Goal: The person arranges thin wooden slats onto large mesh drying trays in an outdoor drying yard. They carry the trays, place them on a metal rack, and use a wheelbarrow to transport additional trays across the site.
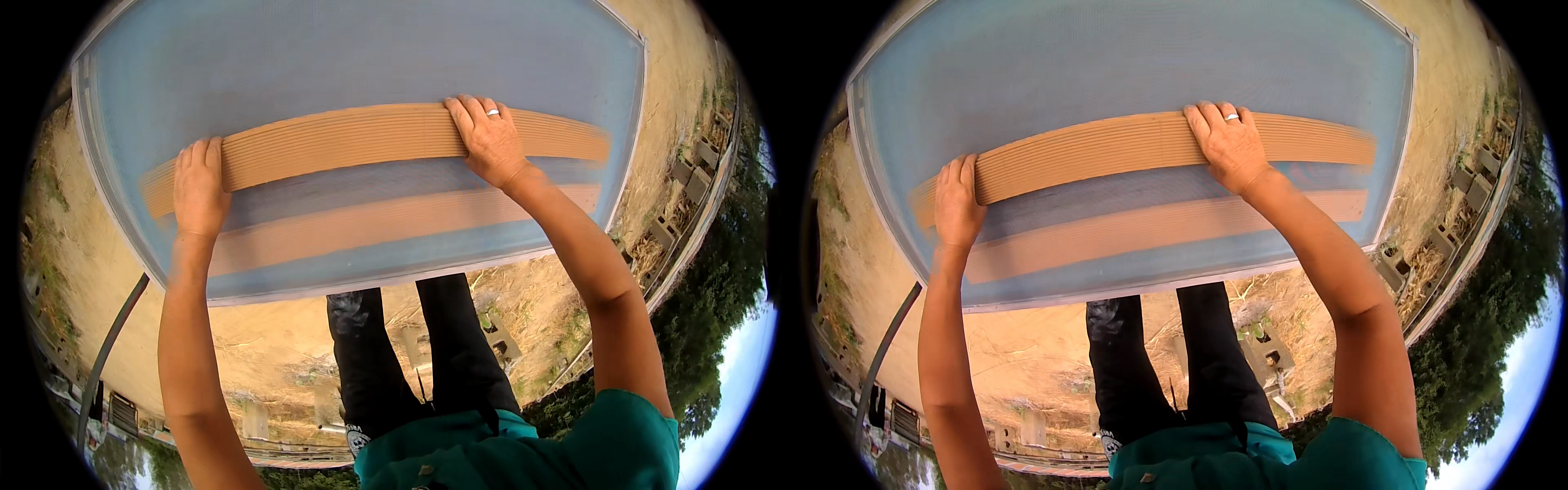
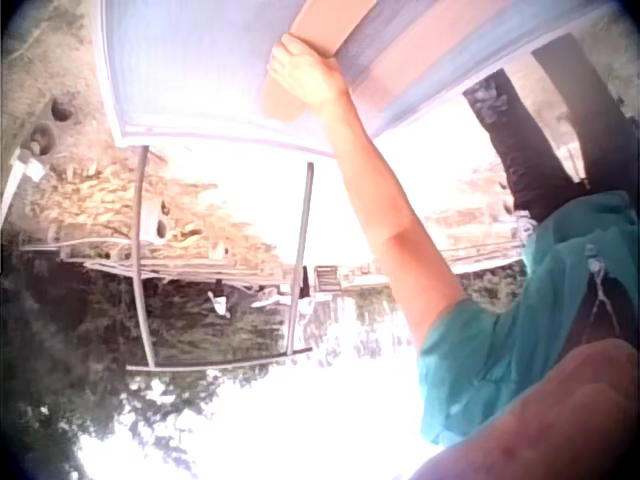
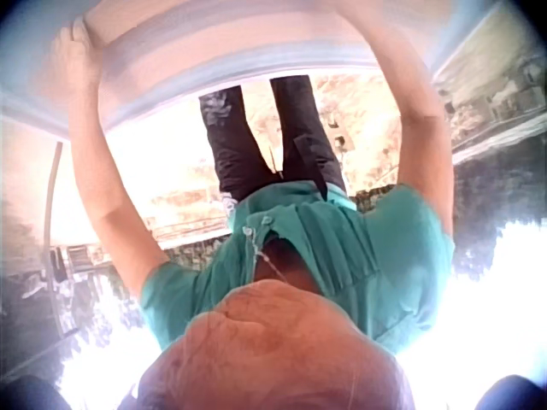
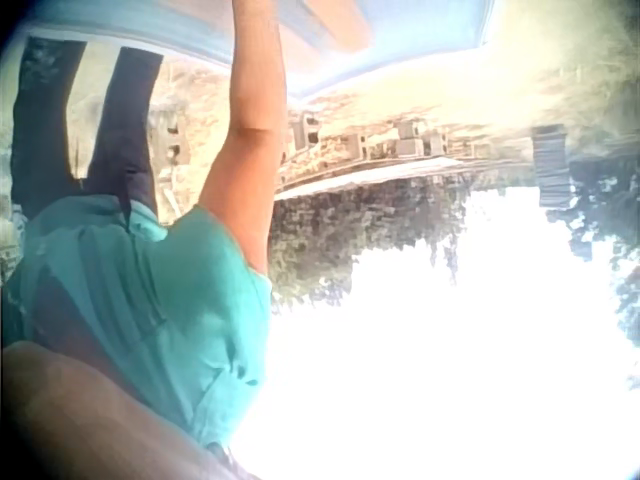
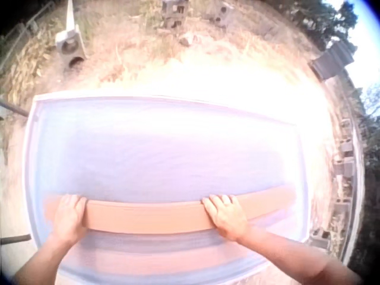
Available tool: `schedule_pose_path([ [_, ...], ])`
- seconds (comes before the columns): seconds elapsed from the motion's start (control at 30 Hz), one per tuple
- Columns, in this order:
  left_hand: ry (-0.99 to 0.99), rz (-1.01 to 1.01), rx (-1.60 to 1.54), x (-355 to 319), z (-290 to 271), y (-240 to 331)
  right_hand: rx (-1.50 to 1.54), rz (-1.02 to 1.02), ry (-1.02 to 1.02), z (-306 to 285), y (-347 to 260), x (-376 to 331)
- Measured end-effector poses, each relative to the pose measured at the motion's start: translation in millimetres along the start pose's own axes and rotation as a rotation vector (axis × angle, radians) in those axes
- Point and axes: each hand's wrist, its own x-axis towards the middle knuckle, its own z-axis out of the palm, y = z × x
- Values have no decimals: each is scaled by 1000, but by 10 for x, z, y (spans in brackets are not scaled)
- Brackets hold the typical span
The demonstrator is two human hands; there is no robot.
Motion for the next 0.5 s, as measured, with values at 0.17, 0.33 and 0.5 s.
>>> schedule_pose_path([
  [0.17, -9, -87, 39, 956, -169, -329, -76, 52, 156, -221, 476, 946],
  [0.33, -44, -86, 47, 1316, -162, -534, 2, 91, -129, -710, 605, 1392],
  [0.5, -100, -109, 146, 1313, -196, -451, -148, 90, 38, -442, 702, 1332],
])
